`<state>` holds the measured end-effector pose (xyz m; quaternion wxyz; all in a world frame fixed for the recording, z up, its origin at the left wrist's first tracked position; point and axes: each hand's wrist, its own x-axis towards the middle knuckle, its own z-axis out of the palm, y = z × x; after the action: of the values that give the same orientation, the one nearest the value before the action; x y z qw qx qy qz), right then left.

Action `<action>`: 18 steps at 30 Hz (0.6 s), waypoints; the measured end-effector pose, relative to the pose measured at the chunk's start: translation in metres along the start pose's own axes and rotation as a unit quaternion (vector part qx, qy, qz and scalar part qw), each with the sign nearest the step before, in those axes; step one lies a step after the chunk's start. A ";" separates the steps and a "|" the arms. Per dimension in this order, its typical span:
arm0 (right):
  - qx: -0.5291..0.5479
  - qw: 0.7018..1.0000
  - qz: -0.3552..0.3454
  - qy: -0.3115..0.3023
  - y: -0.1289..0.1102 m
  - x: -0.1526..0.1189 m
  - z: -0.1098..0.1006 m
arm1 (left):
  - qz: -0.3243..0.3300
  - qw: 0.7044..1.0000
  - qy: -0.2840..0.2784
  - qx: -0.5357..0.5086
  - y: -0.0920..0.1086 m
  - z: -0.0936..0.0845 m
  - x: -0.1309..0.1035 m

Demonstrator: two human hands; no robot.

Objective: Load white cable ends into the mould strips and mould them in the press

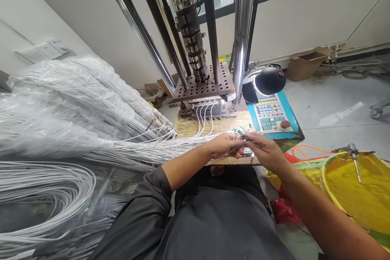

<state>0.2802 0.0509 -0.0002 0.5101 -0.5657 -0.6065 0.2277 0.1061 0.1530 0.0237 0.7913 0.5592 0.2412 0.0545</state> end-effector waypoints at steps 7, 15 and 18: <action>-0.051 0.998 0.002 -0.045 0.028 0.039 -0.025 | 0.069 0.985 0.148 0.046 -0.014 -0.006 -0.004; -0.396 0.895 0.008 -0.205 0.070 0.158 0.025 | 0.149 0.906 0.340 0.204 -0.018 -0.045 -0.014; -0.406 0.877 0.009 -0.257 0.074 0.182 0.051 | 0.126 0.905 0.363 0.180 -0.024 -0.057 -0.011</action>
<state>0.2985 0.2524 -0.0173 0.0596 -0.6505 -0.7501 0.1033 0.0664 0.1893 -0.0088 0.5214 0.6592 0.4451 0.3092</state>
